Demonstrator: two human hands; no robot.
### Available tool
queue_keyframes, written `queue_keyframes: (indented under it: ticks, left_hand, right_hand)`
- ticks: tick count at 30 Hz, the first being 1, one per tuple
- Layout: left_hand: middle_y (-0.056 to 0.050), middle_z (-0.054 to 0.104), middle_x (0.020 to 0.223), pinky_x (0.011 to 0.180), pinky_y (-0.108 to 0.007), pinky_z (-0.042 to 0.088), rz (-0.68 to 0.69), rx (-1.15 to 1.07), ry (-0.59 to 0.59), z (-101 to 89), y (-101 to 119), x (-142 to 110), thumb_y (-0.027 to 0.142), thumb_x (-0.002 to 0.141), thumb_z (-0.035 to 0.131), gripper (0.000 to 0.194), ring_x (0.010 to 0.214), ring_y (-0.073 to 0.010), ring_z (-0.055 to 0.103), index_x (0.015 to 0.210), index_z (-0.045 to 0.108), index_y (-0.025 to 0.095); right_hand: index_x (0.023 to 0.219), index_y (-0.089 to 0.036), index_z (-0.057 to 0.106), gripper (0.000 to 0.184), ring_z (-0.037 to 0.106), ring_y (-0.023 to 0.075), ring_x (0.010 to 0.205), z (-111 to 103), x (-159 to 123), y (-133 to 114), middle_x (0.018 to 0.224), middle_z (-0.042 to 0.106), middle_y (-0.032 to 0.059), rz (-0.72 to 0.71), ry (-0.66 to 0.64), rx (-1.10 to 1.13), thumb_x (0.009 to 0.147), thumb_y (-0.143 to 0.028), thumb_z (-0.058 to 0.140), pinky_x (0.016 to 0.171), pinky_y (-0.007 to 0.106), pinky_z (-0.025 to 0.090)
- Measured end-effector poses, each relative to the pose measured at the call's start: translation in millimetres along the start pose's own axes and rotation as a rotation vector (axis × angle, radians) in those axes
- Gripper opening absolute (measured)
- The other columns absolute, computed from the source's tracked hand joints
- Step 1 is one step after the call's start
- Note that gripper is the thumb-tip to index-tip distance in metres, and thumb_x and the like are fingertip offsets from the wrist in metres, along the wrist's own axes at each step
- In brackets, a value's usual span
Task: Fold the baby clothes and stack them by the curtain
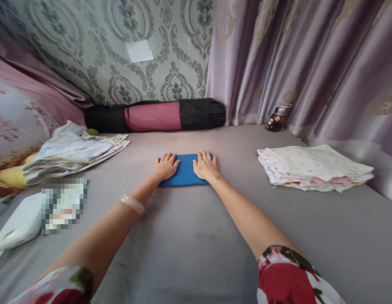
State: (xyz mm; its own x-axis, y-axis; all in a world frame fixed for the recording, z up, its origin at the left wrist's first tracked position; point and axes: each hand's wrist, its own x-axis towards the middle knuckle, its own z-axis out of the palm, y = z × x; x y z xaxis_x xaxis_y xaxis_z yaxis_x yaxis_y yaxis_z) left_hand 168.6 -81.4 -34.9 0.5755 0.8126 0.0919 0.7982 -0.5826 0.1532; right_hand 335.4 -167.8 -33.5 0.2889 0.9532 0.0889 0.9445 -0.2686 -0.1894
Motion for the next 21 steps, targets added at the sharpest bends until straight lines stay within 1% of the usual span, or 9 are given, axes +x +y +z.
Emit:
queue_keyframes:
  ticks: [3, 6, 7, 9, 11, 12, 16, 19, 21]
  left_hand:
    - [-0.015, 0.05, 0.139, 0.109, -0.06, 0.022, 0.017, -0.004, -0.033, -8.8, -4.8, 9.6, 0.043, 0.097, 0.025, 0.049, 0.13, -0.0317, 0.043, 0.13, 0.051, 0.018]
    - [-0.016, 0.054, 0.134, 0.107, -0.057, 0.026, -0.035, -0.034, -0.165, -24.9, -16.3, 29.9, 0.033, 0.095, 0.029, 0.042, 0.124, -0.0318, 0.049, 0.12, 0.059, 0.017]
    - [-0.016, 0.056, 0.132, 0.105, -0.054, 0.03, -0.038, -0.046, -0.204, -30.5, -20.9, 37.4, 0.03, 0.092, 0.034, 0.039, 0.122, -0.0313, 0.051, 0.118, 0.061, 0.017]
    - [-0.013, 0.063, 0.123, 0.099, -0.041, 0.04, -0.018, -0.074, -0.279, -39.8, -29.8, 50.8, 0.029, 0.086, 0.045, 0.035, 0.113, -0.0274, 0.057, 0.111, 0.065, 0.016]
    - [-0.01, 0.068, 0.112, 0.089, -0.029, 0.045, 0.009, -0.097, -0.333, -45.0, -37.0, 60.6, 0.03, 0.079, 0.053, 0.033, 0.103, -0.0231, 0.061, 0.105, 0.068, 0.016]
    - [-0.01, 0.07, 0.108, 0.084, -0.026, 0.046, 0.015, -0.109, -0.355, -45.8, -39.9, 64.2, 0.031, 0.077, 0.055, 0.034, 0.098, -0.0217, 0.063, 0.104, 0.068, 0.015]
    - [-0.008, 0.07, 0.099, 0.072, -0.023, 0.046, -0.039, -0.23, -0.441, -41.6, -48.7, 72.7, 0.037, 0.066, 0.063, 0.041, 0.091, -0.021, 0.062, 0.101, 0.067, 0.015]
    - [-0.007, 0.069, 0.093, 0.072, -0.024, 0.044, -0.089, -0.35, -0.498, -38.3, -53.7, 74.8, 0.04, 0.06, 0.066, 0.041, 0.091, -0.0214, 0.06, 0.093, 0.067, 0.016]
    - [-0.005, 0.068, 0.09, 0.071, -0.024, 0.043, -0.089, -0.397, -0.496, -39.3, -56.1, 73.4, 0.042, 0.057, 0.067, 0.041, 0.089, -0.0209, 0.058, 0.09, 0.065, 0.017]
  right_hand:
    - [0.136, -0.015, 0.048, 0.05, 0.038, 0.0287, 0.134, -9.9, 8.1, 4.6, 0.145, 0.045, 0.0146, -0.032, -0.022, 0.005, 0.098, -0.038, 0.025, 0.11, 0.049, 0.025]
    - [0.119, -0.016, 0.062, 0.047, 0.053, 0.0287, 0.119, -25.0, 25.1, 16.1, 0.129, 0.059, 0.0151, -0.036, -0.065, 0.007, 0.099, -0.033, 0.023, 0.101, 0.045, 0.036]
    - [0.115, -0.016, 0.065, 0.045, 0.055, 0.0288, 0.116, -29.6, 31.7, 20.3, 0.127, 0.06, 0.0156, -0.03, -0.082, -0.001, 0.098, -0.031, 0.026, 0.099, 0.044, 0.038]
    - [0.112, -0.018, 0.067, 0.038, 0.055, 0.0286, 0.116, -37.3, 44.1, 27.5, 0.127, 0.06, 0.0152, -0.03, -0.138, -0.014, 0.096, -0.03, 0.034, 0.095, 0.04, 0.041]
    - [0.109, -0.02, 0.068, 0.031, 0.055, 0.0272, 0.116, -43.1, 53.6, 31.5, 0.126, 0.061, 0.0125, -0.039, -0.219, -0.006, 0.094, -0.03, 0.043, 0.094, 0.037, 0.042]
    - [0.109, -0.021, 0.068, 0.029, 0.056, 0.0259, 0.115, -45.6, 57.1, 32.2, 0.125, 0.062, 0.011, -0.04, -0.264, 0.008, 0.093, -0.03, 0.046, 0.092, 0.035, 0.042]
    - [0.11, -0.019, 0.066, 0.026, 0.062, 0.0201, 0.097, -55.2, 66.1, 30.8, 0.111, 0.068, 0.0085, -0.012, -0.421, 0.065, 0.088, -0.027, 0.054, 0.078, 0.027, 0.046]
    - [0.1, -0.017, 0.067, 0.021, 0.063, 0.0176, 0.086, -60.6, 70.5, 30.6, 0.099, 0.069, 0.0072, -0.001, -0.498, 0.079, 0.084, -0.024, 0.058, 0.068, 0.024, 0.044]
    - [0.094, -0.017, 0.067, 0.017, 0.061, 0.0162, 0.082, -63.5, 71.6, 31.7, 0.094, 0.068, 0.0055, 0.003, -0.522, 0.104, 0.079, -0.021, 0.06, 0.063, 0.023, 0.042]
